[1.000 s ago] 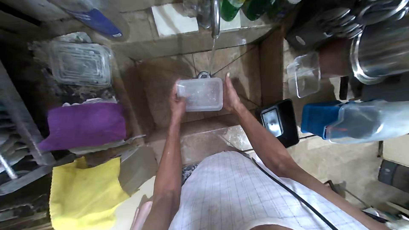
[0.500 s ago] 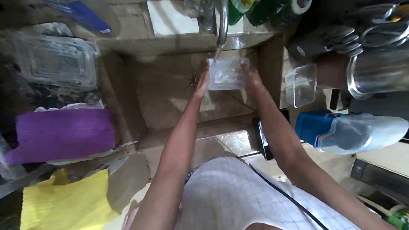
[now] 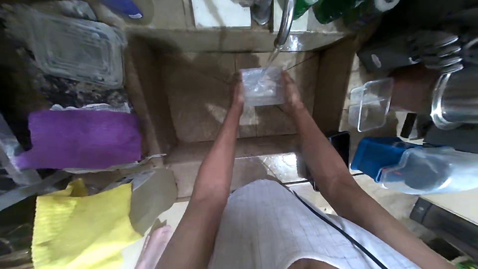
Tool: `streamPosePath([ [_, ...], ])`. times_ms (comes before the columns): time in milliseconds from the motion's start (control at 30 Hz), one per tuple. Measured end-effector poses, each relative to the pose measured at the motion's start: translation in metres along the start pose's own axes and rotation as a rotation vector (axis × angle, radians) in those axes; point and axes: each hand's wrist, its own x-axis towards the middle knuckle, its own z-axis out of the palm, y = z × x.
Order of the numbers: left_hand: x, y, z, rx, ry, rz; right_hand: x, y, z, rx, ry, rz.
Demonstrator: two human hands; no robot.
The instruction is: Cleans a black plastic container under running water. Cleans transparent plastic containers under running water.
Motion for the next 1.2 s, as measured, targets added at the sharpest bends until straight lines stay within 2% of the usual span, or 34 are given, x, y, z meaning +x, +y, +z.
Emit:
streamPosePath([
  [100, -0.004, 0.000, 0.012, -0.011, -0.053, 0.007, -0.003, -0.010, -0.011, 0.030, -0.007, 0.037],
  [167, 0.002, -0.013, -0.007, -0.012, 0.005, -0.066, -0.003, -0.003, 0.006, -0.030, -0.029, 0.056],
  [233, 0.008, -0.027, -0.035, -0.013, 0.123, -0.068, -0.008, 0.002, 0.033, -0.107, -0.085, 0.041],
  [333, 0.004, -0.030, -0.062, -0.037, 0.232, -0.011, -0.010, 0.014, 0.056, -0.166, -0.168, -0.171],
  [433, -0.004, -0.022, -0.063, -0.237, 0.116, -0.068, -0.013, 0.017, 0.050, -0.215, -0.214, -0.469],
  [567, -0.003, -0.017, -0.063, -0.399, -0.141, -0.456, -0.020, 0.014, 0.032, -0.503, -0.240, -0.700],
  [633, 0.004, -0.023, -0.064, -0.432, -0.302, -0.581, -0.023, 0.006, 0.027, -0.629, -0.230, -0.785],
  [733, 0.018, -0.023, -0.063, -0.520, -0.395, -0.611, -0.025, -0.006, 0.018, -0.776, -0.229, -0.919],
  [867, 0.030, 0.000, -0.053, -0.569, -0.280, -0.481, -0.020, -0.008, 0.008, -0.792, -0.195, -1.077],
  [967, 0.036, 0.000, -0.048, -0.595, -0.276, -0.306, -0.024, -0.002, 0.008, -0.788, -0.137, -0.993],
  [1100, 0.036, -0.001, -0.038, -0.663, -0.194, -0.139, -0.025, 0.010, 0.014, -0.683, -0.026, -0.582],
  [1133, 0.037, -0.002, -0.037, -0.657, -0.174, -0.118, -0.025, 0.013, 0.013, -0.638, -0.033, -0.512],
  [1200, 0.045, -0.005, -0.034, -0.614, -0.121, -0.052, -0.030, 0.012, 0.004, -0.485, -0.169, -0.368],
])
